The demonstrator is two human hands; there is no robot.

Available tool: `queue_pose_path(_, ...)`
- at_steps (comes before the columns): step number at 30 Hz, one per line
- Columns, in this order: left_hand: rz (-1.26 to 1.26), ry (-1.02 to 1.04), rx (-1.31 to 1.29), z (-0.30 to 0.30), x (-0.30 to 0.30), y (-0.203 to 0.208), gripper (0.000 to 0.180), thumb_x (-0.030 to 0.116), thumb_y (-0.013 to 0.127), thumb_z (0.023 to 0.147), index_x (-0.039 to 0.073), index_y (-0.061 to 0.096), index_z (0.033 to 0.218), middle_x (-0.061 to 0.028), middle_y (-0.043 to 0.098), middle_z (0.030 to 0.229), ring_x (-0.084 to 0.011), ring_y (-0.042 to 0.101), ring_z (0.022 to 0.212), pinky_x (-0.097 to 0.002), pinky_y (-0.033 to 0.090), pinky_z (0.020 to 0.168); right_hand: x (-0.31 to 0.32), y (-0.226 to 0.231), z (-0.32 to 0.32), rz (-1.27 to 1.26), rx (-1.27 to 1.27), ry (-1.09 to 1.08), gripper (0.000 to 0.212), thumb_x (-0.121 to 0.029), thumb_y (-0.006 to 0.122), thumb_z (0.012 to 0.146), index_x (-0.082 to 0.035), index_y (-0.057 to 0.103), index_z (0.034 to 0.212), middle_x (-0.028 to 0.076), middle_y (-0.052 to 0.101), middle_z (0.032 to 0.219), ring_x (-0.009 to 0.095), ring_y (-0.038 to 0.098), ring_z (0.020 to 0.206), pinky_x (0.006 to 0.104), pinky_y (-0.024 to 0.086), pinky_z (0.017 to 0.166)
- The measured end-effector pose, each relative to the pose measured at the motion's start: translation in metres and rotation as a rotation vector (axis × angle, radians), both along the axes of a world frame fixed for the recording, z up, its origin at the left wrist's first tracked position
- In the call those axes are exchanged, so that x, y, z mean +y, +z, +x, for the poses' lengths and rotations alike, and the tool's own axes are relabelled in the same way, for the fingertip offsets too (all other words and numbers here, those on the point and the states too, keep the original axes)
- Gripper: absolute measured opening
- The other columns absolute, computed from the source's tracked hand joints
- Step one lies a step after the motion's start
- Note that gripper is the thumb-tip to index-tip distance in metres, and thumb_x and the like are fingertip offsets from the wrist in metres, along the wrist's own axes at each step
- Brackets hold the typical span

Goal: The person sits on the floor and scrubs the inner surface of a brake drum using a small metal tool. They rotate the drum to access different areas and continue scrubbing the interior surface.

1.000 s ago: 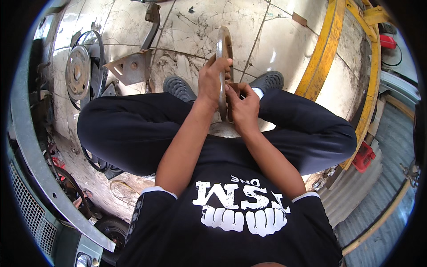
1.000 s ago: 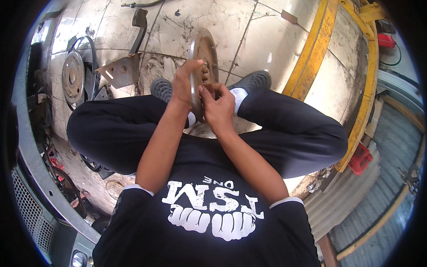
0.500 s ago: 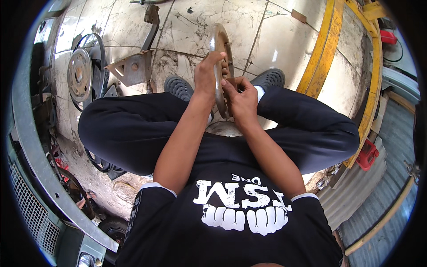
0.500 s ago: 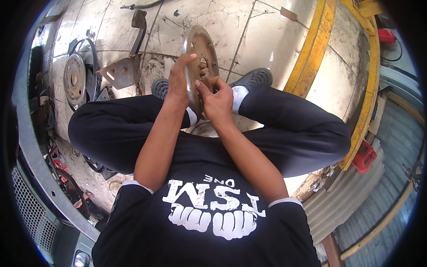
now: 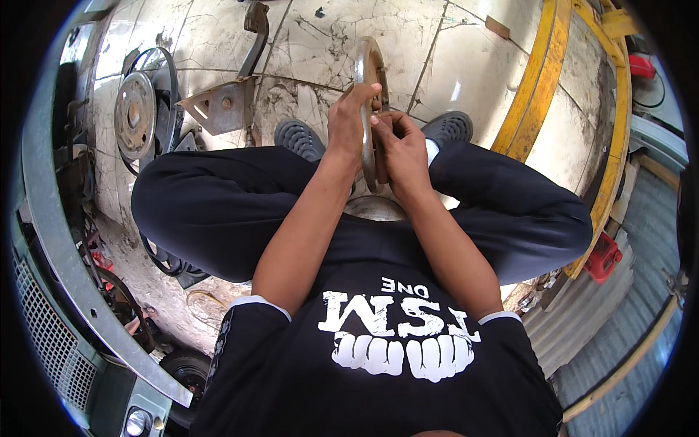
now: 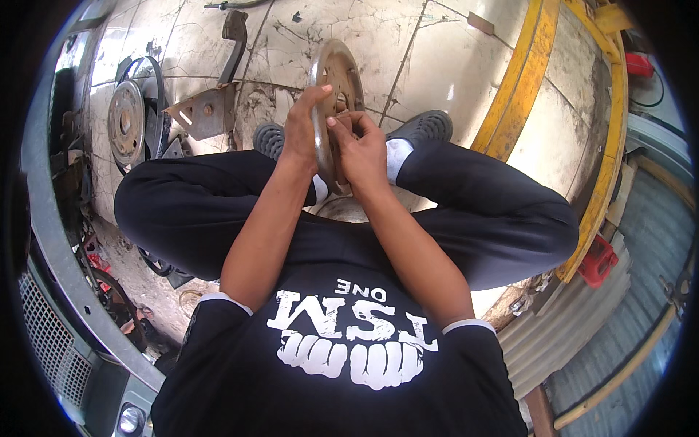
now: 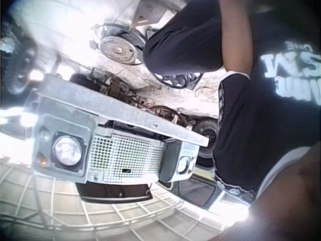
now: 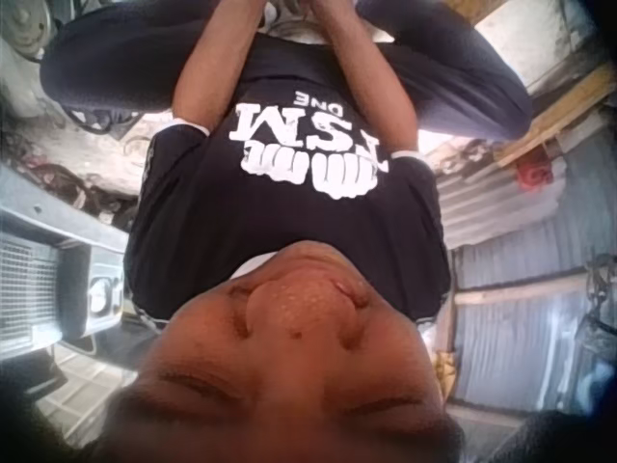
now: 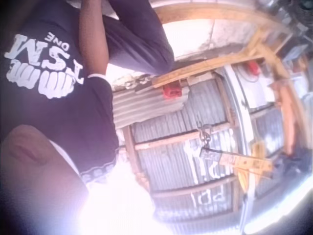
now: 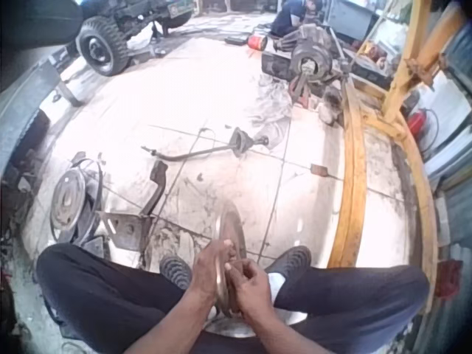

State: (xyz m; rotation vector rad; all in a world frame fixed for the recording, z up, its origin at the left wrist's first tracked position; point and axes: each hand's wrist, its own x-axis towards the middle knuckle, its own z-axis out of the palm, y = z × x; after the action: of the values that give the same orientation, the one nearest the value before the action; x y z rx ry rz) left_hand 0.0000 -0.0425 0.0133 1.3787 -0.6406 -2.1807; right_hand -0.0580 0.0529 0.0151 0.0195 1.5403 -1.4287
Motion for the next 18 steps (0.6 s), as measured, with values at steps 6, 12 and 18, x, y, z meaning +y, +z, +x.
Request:
queue_pose_path(6, -0.008, -0.092, -0.083, -0.002, 0.000, 0.003, 0.046, 0.039, 0.074, 0.083, 0.004, 0.063, 0.111, -0.0113, 0.062, 0.093, -0.0225, 0.065, 0.079, -0.0333, 0.055, 0.070, 0.014, 0.004, 0.004, 0.081, 0.165, 0.057, 0.022, -0.019, 0.077, 0.095, 0.000, 0.070, 0.100, 0.005, 0.071, 0.085, 0.010, 0.060, 0.076, 0.0285, 0.050, 0.070)
queue_pose_path(12, 0.039, 0.007, -0.030, -0.001, -0.004, 0.006, 0.035, 0.035, 0.075, 0.083, 0.004, 0.070, 0.098, -0.0027, 0.055, 0.082, -0.0151, 0.055, 0.071, -0.0312, 0.047, 0.065, 0.000, -0.009, 0.014, 0.046, 0.403, 0.021, 0.024, -0.021, 0.077, 0.094, 0.002, 0.070, 0.099, 0.009, 0.072, 0.084, 0.013, 0.061, 0.076, 0.0327, 0.051, 0.073)
queue_pose_path(18, -0.097, -0.043, -0.029, -0.008, 0.005, 0.003, 0.034, 0.034, 0.075, 0.084, 0.004, 0.069, 0.099, -0.0057, 0.060, 0.083, -0.0173, 0.060, 0.072, -0.0317, 0.049, 0.063, 0.002, -0.017, 0.000, 0.042, 0.371, 0.013, 0.025, -0.024, 0.074, 0.097, 0.001, 0.067, 0.097, 0.006, 0.068, 0.082, 0.013, 0.058, 0.074, 0.0318, 0.049, 0.070)
